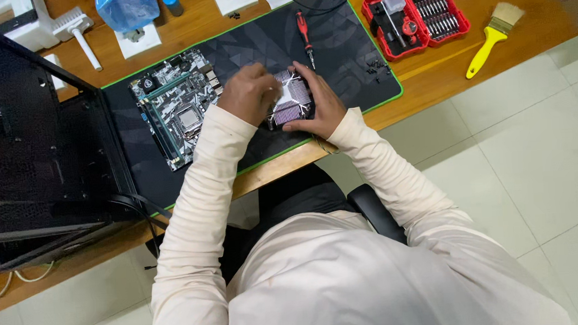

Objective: The person wipes the surface of a CPU cooler with a white cloth, repeatedly folding the cloth and rubbing the metal fins and base. The person continues wiping until the end of the clip, then lifts the cooler briefly.

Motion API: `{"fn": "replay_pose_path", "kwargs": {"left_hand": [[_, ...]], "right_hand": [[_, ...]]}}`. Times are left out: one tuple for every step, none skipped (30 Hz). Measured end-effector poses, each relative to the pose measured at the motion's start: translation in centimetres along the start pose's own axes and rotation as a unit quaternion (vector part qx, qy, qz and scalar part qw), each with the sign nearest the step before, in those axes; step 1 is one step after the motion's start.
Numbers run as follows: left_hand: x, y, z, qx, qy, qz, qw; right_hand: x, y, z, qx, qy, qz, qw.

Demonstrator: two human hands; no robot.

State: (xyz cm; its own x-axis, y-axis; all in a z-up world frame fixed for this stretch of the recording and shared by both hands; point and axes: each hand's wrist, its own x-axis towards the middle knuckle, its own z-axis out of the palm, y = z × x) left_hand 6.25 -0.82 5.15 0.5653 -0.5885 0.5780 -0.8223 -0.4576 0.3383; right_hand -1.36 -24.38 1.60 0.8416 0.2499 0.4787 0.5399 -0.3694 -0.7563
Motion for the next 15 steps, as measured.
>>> {"fn": "replay_pose_path", "kwargs": {"left_hand": [[0.1,0.3,-0.2,-0.006,-0.024,0.015,1.0],[0.2,0.7,-0.5,-0.013,-0.048,0.029,0.998],[0.1,0.5,-0.1,-0.012,-0.048,0.027,0.998],[0.1,0.3,0.3,0.0,-0.041,0.026,0.999],[0.0,0.1,0.6,0.012,-0.035,0.024,0.999],[-0.1,0.1,0.9,0.013,-0.035,0.022,0.999],[-0.1,-0.1,1.0,0.013,-0.019,0.009,1.0],[0.0,-0.2,1.1,0.013,-0.002,-0.004,1.0],[0.1,-0.2,0.8,0.015,-0.002,-0.005,1.0],[0.1,-0.1,0.4,-0.026,0.031,-0.027,0.999],[0.1,-0.1,0.0,-0.067,0.065,-0.05,0.994],[0.2,0.9,-1.5,-0.064,0.065,-0.052,0.994],[0.5,1.8,-3.0,-0.166,0.097,-0.103,0.976],[0.8,2.8,-4.4,-0.266,0.127,-0.152,0.944],[0.3,1.9,-4.9,-0.265,0.128,-0.153,0.944]], "right_hand": [[0.0,0.0,0.0,-0.001,-0.003,-0.007,1.0],[0.1,0.0,0.0,-0.002,-0.006,-0.014,1.0],[0.1,0.2,0.0,0.0,-0.007,-0.014,1.0],[0.1,0.4,0.1,-0.006,-0.004,-0.012,1.0],[0.1,0.5,0.2,-0.012,0.0,-0.011,1.0],[-0.1,0.5,0.2,-0.01,-0.001,-0.011,1.0],[0.0,0.6,0.1,-0.003,-0.005,-0.011,1.0],[0.0,0.7,0.0,0.004,-0.01,-0.012,1.0],[0.0,0.7,-0.1,0.005,-0.01,-0.013,1.0],[-0.1,0.7,-0.3,0.056,-0.014,-0.002,0.998],[-0.3,0.7,-0.3,0.108,-0.02,0.011,0.994],[0.0,-0.6,-0.6,0.11,-0.021,0.009,0.994],[0.3,-1.9,-1.1,0.109,0.017,0.007,0.994],[0.6,-3.2,-1.6,0.108,0.056,0.005,0.993],[1.2,-4.7,-2.3,0.109,0.054,0.004,0.993]]}}
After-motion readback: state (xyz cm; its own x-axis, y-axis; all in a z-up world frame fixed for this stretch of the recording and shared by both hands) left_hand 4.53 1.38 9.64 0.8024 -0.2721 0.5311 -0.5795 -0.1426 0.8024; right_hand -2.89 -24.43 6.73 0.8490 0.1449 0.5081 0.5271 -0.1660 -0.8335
